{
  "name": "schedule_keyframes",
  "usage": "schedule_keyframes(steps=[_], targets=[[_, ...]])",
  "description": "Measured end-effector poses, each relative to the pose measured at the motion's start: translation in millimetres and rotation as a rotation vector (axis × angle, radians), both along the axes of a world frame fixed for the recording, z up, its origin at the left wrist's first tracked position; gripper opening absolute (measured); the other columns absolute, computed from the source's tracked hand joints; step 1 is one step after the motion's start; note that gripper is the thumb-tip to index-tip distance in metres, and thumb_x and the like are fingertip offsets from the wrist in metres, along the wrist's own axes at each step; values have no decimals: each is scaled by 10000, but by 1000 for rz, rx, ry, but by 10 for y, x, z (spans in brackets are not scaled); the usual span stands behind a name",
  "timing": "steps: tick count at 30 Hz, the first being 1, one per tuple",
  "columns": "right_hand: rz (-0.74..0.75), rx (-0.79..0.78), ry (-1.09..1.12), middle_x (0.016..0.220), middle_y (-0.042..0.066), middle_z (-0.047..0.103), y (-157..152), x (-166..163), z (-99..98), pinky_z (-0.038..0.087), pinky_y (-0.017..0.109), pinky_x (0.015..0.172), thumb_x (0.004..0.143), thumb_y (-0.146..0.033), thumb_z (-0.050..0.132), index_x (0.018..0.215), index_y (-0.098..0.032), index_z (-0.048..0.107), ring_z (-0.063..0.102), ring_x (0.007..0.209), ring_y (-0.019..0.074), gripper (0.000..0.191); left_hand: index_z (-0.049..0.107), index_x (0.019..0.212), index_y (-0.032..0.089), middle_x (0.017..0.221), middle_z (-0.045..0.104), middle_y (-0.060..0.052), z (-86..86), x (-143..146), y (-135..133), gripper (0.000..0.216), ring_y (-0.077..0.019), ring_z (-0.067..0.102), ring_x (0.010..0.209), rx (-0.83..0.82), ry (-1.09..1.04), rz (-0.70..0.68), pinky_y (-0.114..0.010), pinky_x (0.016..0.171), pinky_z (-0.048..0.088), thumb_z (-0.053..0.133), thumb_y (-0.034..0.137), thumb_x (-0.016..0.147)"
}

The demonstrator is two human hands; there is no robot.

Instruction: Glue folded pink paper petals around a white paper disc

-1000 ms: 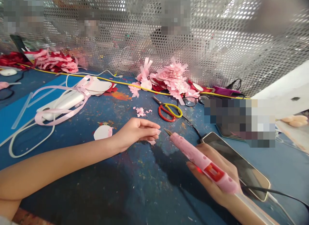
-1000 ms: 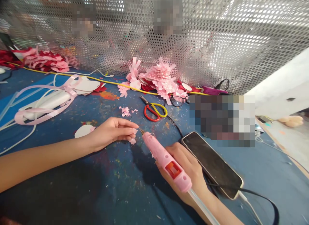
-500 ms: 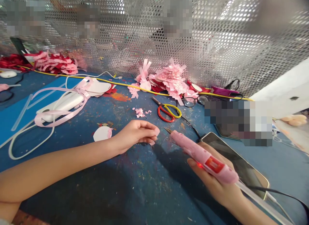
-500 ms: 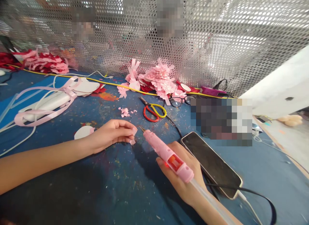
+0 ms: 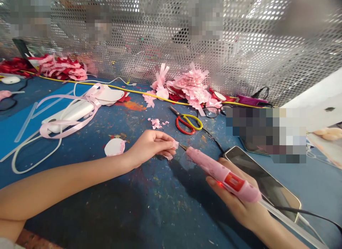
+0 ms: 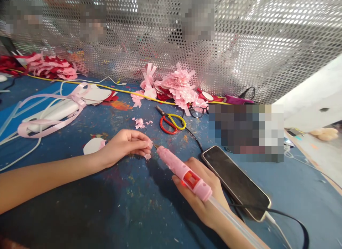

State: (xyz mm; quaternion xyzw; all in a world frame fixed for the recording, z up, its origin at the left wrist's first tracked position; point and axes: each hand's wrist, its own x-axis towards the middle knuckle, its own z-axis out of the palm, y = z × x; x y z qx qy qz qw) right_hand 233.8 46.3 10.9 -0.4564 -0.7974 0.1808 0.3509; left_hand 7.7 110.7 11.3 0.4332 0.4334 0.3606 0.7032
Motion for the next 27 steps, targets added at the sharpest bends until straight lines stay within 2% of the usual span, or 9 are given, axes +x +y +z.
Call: schedule_keyframes(steps=[5,14,21,24,27], targets=[[22,33,-62,606,-53,414,9,5,-9,349,226,448,868,-242,510,720,-233,436,417,489,93,166,647,783,99,684,698,-48,-9,1,-7,121,-130,668,611,16,2,0,-287,678,554,691,197,725],[16,1,-99,593,-47,394,5,10,-22,321,240,417,880,-285,491,685,-231,395,377,460,91,223,623,776,111,667,698,-41,-1,11,-6,67,-127,678,612,3,10,-2,-245,635,547,664,151,743],[-1,19,-121,592,-43,426,15,29,-43,337,242,425,880,-300,489,677,-234,400,398,460,96,232,628,774,105,678,698,-50,-5,9,-14,104,-131,673,614,9,23,1,-262,645,548,686,173,721],[-17,99,-182,612,-35,459,45,49,-62,364,245,470,872,-283,499,706,-232,430,436,500,110,187,628,757,103,688,700,-50,10,10,-20,118,-133,672,618,8,10,29,-258,638,547,703,177,703],[-58,134,-317,687,4,531,86,60,-75,399,273,530,836,-274,523,805,-221,504,498,599,154,64,631,752,106,691,704,-46,24,24,-51,107,-125,674,617,-18,-17,27,-220,601,532,698,176,707]])
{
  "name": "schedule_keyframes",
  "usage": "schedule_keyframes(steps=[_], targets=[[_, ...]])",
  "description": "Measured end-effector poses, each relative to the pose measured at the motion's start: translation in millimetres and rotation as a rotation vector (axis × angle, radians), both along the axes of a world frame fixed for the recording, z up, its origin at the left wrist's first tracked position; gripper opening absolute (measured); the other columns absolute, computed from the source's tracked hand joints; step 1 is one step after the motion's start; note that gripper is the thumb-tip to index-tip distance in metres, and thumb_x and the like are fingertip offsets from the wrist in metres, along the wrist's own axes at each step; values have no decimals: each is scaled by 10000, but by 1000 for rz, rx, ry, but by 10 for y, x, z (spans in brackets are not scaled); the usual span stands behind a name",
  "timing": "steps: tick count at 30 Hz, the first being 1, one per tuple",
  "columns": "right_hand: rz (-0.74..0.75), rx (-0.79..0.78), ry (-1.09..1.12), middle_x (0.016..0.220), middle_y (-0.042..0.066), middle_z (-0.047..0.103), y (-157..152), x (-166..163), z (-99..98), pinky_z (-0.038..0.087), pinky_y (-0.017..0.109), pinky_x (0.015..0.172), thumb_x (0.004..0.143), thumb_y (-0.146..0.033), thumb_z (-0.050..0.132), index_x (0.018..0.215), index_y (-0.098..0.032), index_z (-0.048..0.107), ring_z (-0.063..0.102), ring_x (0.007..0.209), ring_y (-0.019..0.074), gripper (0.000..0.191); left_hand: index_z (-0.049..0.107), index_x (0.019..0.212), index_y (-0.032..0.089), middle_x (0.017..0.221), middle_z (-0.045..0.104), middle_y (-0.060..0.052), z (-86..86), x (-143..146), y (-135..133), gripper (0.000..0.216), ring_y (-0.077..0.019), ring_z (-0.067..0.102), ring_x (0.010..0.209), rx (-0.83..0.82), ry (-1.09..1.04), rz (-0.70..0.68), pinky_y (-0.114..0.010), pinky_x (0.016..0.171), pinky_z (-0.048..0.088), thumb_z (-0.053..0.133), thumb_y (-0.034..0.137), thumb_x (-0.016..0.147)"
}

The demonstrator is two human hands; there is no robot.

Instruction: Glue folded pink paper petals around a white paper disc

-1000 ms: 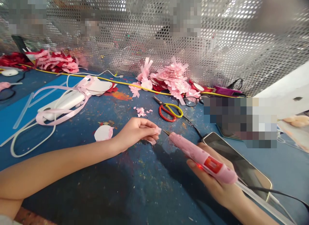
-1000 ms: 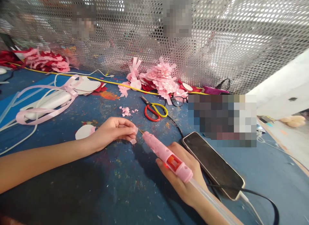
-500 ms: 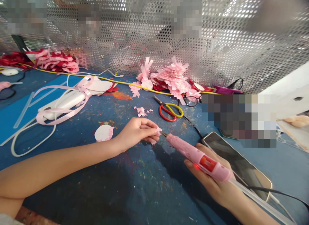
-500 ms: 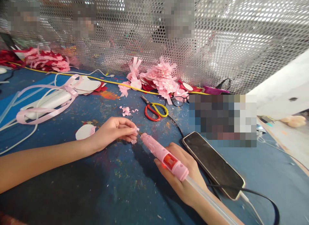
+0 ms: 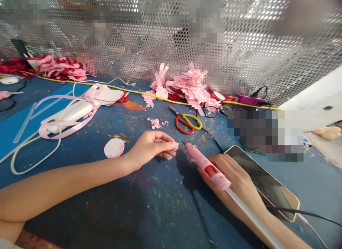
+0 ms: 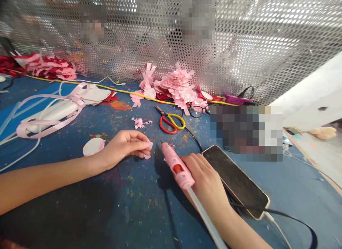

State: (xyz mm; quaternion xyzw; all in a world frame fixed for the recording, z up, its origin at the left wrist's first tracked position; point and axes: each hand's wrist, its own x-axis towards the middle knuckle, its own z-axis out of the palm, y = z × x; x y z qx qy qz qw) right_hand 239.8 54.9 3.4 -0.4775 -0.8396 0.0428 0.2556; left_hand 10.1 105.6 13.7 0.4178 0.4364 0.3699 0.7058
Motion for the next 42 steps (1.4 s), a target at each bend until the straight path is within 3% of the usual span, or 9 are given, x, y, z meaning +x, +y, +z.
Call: schedule_keyframes(steps=[3,6,11,17,42], targets=[[-10,-50,-56,951,82,582,4,-17,12,471,361,697,731,-245,583,986,-198,522,550,851,234,266,635,747,110,682,706,-38,1,33,-76,103,-118,677,611,-38,-64,-53,-189,569,516,702,173,702],[62,-98,38,1129,106,523,-56,-69,55,450,448,849,677,-139,510,1085,-212,493,498,1055,274,414,634,744,116,671,713,-40,-2,81,-190,131,-129,686,619,-99,-105,-91,-190,568,520,726,186,685],[50,19,234,949,72,580,-193,-200,113,487,376,741,768,-137,565,979,-223,533,557,908,222,230,658,735,123,661,724,-42,10,151,-362,119,-117,681,599,-151,-111,-193,-181,569,525,733,211,705],[142,-63,331,851,40,620,-255,-278,124,517,308,679,793,-119,587,919,-214,580,588,798,168,158,673,713,136,642,718,-23,6,179,-408,116,-113,685,612,-150,-113,-250,-153,550,526,755,210,678],[184,-58,380,806,39,621,-241,-251,134,525,252,667,790,-54,587,858,-175,624,598,743,116,144,686,748,121,688,724,-17,-44,181,-443,87,-100,694,628,-180,-138,-286,-138,567,543,725,194,722]])
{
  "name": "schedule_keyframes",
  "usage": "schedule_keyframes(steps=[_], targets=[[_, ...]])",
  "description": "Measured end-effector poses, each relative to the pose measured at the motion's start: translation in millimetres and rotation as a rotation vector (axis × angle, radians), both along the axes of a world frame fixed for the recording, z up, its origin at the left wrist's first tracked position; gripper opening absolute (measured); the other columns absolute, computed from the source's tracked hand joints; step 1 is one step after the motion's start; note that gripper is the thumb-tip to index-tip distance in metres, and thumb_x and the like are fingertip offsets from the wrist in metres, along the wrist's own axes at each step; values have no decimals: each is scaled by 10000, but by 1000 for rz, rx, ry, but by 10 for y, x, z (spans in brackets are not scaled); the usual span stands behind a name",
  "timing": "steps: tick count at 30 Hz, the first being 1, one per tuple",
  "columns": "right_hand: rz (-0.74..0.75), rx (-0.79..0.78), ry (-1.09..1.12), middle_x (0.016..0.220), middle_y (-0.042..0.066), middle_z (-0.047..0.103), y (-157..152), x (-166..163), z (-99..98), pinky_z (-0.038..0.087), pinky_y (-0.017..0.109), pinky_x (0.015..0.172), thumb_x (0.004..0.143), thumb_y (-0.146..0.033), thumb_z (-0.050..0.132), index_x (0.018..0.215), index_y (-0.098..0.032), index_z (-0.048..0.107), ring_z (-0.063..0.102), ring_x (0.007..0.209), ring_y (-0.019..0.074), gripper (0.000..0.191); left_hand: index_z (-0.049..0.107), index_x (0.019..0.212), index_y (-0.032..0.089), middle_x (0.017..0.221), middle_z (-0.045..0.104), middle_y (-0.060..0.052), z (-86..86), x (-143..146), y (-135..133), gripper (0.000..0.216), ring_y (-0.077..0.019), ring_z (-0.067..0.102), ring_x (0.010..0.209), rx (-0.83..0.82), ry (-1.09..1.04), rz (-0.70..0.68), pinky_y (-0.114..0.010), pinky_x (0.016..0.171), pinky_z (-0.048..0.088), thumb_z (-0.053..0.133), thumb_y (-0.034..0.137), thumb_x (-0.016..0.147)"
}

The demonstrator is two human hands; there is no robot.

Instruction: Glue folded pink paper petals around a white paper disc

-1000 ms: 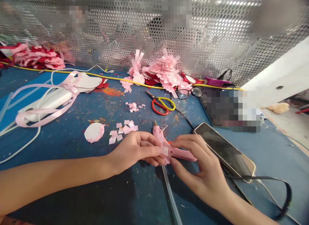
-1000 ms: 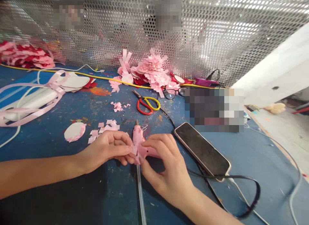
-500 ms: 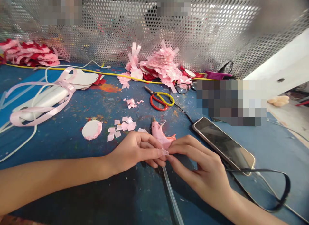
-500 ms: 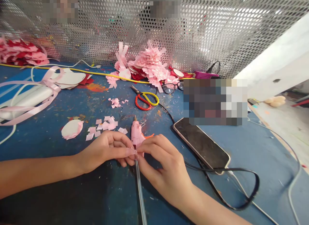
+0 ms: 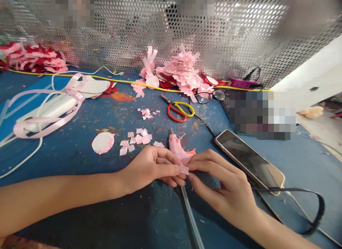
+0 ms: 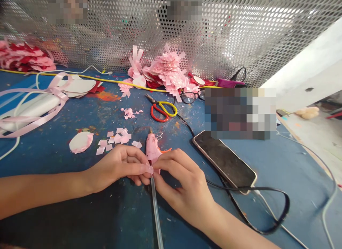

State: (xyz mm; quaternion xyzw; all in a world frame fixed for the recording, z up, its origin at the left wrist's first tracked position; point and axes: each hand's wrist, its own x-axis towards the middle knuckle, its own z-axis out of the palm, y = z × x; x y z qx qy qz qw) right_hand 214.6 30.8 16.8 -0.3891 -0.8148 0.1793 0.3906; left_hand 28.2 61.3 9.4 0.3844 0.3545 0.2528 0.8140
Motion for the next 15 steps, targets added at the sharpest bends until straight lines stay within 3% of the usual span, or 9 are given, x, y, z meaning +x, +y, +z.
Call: schedule_keyframes(steps=[6,8,12,15], targets=[[5,6,7,786,38,618,1,2,1,519,246,651,797,-52,581,847,-169,630,595,726,113,137,658,763,114,687,717,-24,-6,-1,-28,90,-118,699,640,82,45,-15,-156,564,552,702,188,737],[-3,3,14,777,34,619,1,-4,5,518,243,641,796,-52,580,835,-173,628,595,715,112,137,658,803,116,713,717,-29,-7,-10,-47,81,-120,699,677,248,98,-8,-166,604,558,676,179,754],[-15,-14,33,764,27,624,-7,-16,25,520,241,630,794,-54,578,817,-186,627,601,702,113,143,673,877,105,820,722,-49,-19,-37,-77,124,-108,684,724,782,230,24,-169,693,551,616,91,767],[-12,-26,46,756,23,626,-12,-18,37,522,241,627,789,-57,582,812,-189,630,604,695,116,142,683,875,91,799,721,-47,-40,-54,-80,118,-95,670,679,1011,283,44,-150,678,540,621,91,775]])
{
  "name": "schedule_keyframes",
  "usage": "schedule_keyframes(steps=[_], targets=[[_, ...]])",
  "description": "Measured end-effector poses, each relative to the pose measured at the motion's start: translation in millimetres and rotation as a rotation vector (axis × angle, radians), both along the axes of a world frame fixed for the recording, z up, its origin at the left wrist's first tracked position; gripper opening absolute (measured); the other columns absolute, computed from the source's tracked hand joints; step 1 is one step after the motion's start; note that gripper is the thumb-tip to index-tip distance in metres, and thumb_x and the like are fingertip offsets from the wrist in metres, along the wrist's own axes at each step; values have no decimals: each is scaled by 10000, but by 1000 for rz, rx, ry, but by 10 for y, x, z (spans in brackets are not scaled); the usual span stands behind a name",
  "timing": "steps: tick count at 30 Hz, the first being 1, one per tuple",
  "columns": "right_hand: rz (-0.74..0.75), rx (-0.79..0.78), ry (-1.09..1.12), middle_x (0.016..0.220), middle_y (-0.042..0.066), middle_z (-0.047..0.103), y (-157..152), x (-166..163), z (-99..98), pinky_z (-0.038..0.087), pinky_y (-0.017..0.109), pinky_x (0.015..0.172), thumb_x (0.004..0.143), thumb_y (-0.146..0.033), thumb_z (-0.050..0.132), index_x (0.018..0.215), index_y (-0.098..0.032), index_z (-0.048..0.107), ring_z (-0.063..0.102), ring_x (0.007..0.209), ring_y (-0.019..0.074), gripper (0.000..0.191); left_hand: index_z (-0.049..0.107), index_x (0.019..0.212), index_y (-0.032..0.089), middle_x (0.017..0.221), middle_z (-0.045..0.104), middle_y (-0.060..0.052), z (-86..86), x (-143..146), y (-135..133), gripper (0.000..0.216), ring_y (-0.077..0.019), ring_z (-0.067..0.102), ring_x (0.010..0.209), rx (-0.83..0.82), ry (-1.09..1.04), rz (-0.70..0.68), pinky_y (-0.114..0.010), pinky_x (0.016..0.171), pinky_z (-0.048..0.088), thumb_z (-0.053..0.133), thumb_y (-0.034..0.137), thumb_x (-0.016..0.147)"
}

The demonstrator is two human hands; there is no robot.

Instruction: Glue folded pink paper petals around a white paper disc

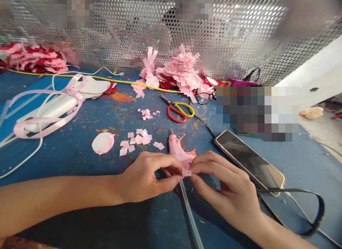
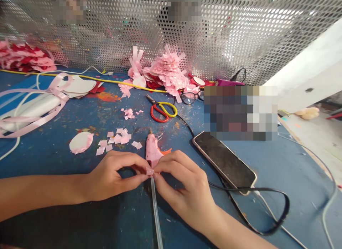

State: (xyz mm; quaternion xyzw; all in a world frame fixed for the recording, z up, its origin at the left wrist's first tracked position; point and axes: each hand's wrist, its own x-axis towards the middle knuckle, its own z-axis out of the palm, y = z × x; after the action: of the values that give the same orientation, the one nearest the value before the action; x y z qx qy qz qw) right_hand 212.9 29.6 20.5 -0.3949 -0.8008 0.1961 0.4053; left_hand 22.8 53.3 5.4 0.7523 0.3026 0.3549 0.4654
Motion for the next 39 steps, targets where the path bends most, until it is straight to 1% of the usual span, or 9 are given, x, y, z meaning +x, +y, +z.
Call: schedule_keyframes(steps=[6,11,13,17,24,30,36,39], targets=[[10,1,-4,759,21,627,-2,5,-9,522,245,629,783,-67,595,817,-190,626,603,701,120,132,687,864,111,771,718,-20,-20,-18,35,88,-75,657,675,158,42,18,-115,660,505,617,120,810],[14,5,-32,773,26,631,-10,-1,-6,527,245,650,788,-69,592,822,-192,633,609,715,119,134,687,843,93,718,708,-39,-46,-29,73,89,-96,644,620,334,70,32,-156,602,484,615,140,817],[13,15,-34,776,28,630,-7,-5,-2,526,245,656,786,-66,593,824,-192,630,609,722,119,136,686,837,84,711,707,-46,-60,-30,81,86,-99,642,610,379,68,29,-162,593,478,614,127,814],[11,21,-39,778,31,629,5,-13,0,528,251,661,784,-62,593,827,-193,623,607,723,121,141,684,835,84,704,709,-45,-74,-31,81,80,-98,643,607,406,68,29,-164,593,474,610,102,808],[11,36,-50,763,28,627,-3,-8,2,529,256,643,789,-76,586,808,-194,623,606,706,126,126,678,803,107,649,690,-31,-78,-30,58,102,-101,625,558,411,108,43,-179,548,469,592,155,829],[29,55,-65,773,35,614,-11,1,-3,520,272,641,782,-55,582,825,-191,614,592,715,135,146,671,813,106,658,693,-36,-85,-34,64,93,-107,633,569,447,88,46,-183,557,483,588,144,825],[53,87,-105,773,35,610,-12,23,1,503,281,633,786,-49,574,847,-184,596,565,705,134,150,655,841,130,710,718,-34,-57,-41,62,88,-110,659,627,515,62,46,-190,619,514,570,113,828],[54,112,-123,769,36,614,-16,19,8,490,285,618,780,-37,573,839,-181,584,557,690,137,157,645,836,131,699,715,-33,-56,-34,64,81,-115,658,625,536,62,43,-197,615,517,569,107,823]])
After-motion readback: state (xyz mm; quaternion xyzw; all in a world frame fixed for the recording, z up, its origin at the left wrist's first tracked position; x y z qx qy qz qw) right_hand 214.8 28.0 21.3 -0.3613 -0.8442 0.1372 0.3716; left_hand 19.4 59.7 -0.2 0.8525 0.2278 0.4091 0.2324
